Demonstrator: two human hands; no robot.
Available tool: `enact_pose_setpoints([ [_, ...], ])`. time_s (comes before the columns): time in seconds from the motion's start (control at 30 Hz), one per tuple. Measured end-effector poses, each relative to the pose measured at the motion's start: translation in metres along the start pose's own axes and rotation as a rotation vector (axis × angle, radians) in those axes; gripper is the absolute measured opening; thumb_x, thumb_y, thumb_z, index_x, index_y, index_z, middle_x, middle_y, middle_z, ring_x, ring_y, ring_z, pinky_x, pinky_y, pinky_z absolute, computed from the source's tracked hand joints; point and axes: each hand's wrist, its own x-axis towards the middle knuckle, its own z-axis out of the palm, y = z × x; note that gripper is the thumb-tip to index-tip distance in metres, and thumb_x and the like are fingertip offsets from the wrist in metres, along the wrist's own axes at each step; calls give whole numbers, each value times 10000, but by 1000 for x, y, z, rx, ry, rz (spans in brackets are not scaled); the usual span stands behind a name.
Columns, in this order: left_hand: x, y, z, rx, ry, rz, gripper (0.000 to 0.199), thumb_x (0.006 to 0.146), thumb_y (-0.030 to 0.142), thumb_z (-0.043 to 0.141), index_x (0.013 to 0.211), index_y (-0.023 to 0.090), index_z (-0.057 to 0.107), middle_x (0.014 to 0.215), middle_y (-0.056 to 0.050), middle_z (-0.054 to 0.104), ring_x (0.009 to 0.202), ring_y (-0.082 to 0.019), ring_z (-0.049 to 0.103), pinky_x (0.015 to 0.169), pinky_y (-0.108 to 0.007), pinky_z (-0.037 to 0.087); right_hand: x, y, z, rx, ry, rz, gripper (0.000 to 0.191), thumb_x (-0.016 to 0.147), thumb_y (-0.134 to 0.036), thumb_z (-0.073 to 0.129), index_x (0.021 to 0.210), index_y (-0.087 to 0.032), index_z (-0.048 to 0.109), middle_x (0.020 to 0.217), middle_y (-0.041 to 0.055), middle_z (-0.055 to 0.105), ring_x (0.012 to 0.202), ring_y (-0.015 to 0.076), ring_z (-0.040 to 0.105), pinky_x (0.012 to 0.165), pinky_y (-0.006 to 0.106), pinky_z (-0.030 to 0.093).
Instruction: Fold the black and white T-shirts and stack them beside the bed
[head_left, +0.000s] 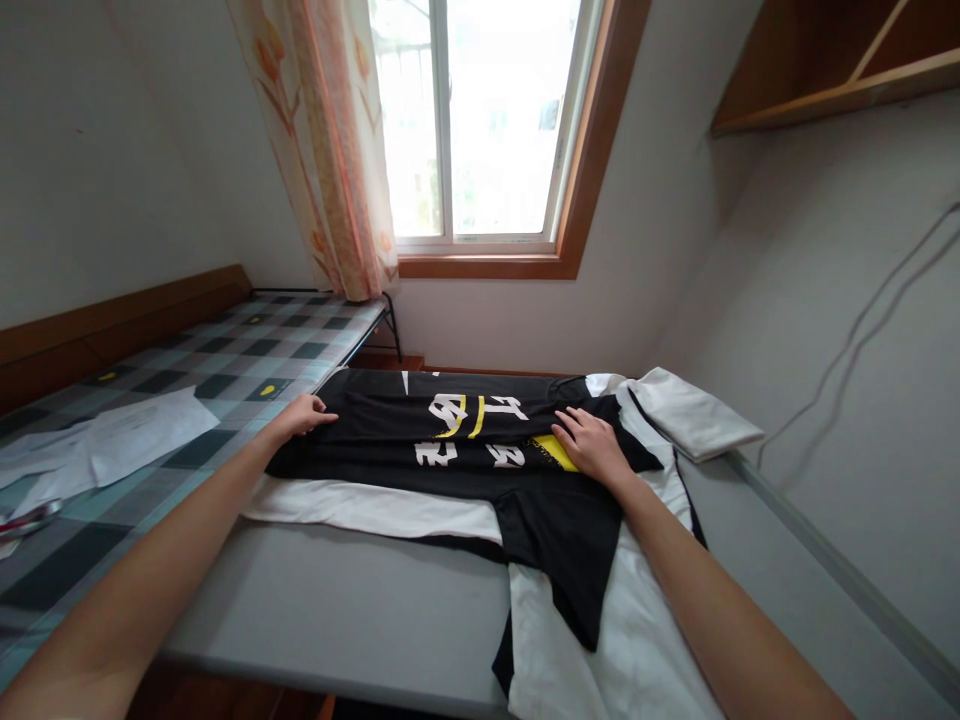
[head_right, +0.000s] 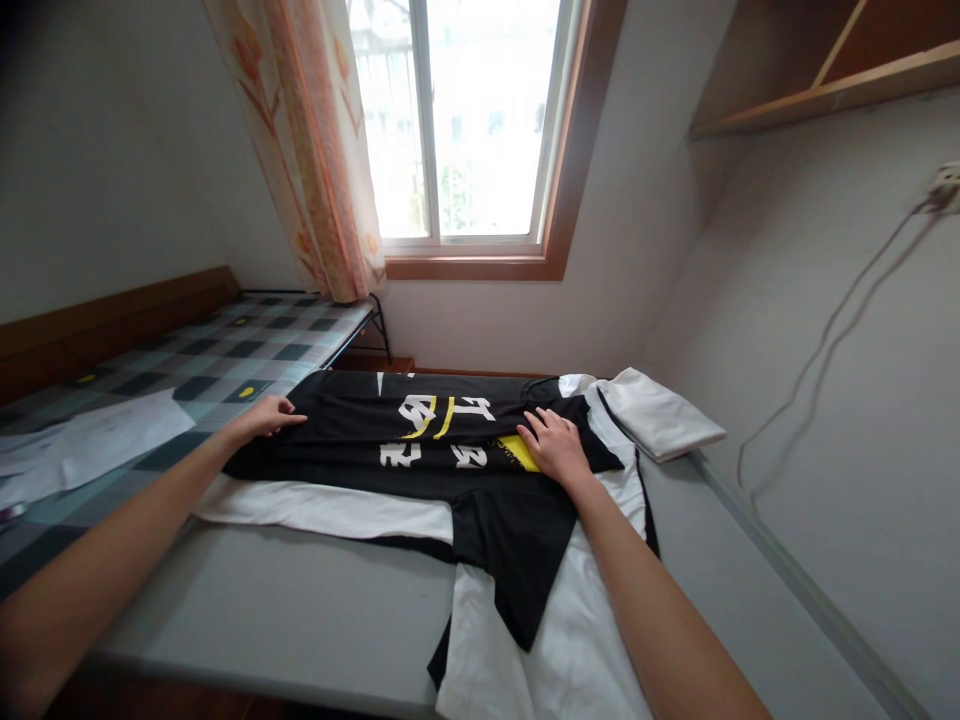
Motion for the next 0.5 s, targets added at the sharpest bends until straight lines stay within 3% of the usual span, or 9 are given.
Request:
enact_pose_setpoints([
  [0.13, -12, 3, -4, -93, 5, -27, 493, 567, 562, 716, 843, 170, 602, 582, 17, 544, 591, -171, 579, 482, -232, 426, 0, 0, 0, 10, 8, 3, 536, 986, -452, 275, 1347, -169, 553, 1408, 130, 525, 1326, 278, 428, 1055, 429, 330],
  [0.37, -16, 9, -12, -4, -60, -10, 414, 595, 509, 725, 772, 159, 590, 646, -34, 599, 609, -195, 597, 461, -258, 430, -1, -2, -2, 15, -6, 7, 518, 986, -433, 303, 1350, -159, 551, 1411, 129, 522, 1331, 280, 425, 1065, 430, 324],
  [0.5, -17, 36, -23, -39, -95, 21, 346, 680, 476, 706, 829, 182, 598, 550, -11, 577, 561, -186, 603, 493, -275, 460, -1, -2, -3, 20, -9, 11, 512, 987, -433, 314, 1350, -160, 550, 1414, 131, 519, 1334, 274, 420, 1063, 425, 327],
])
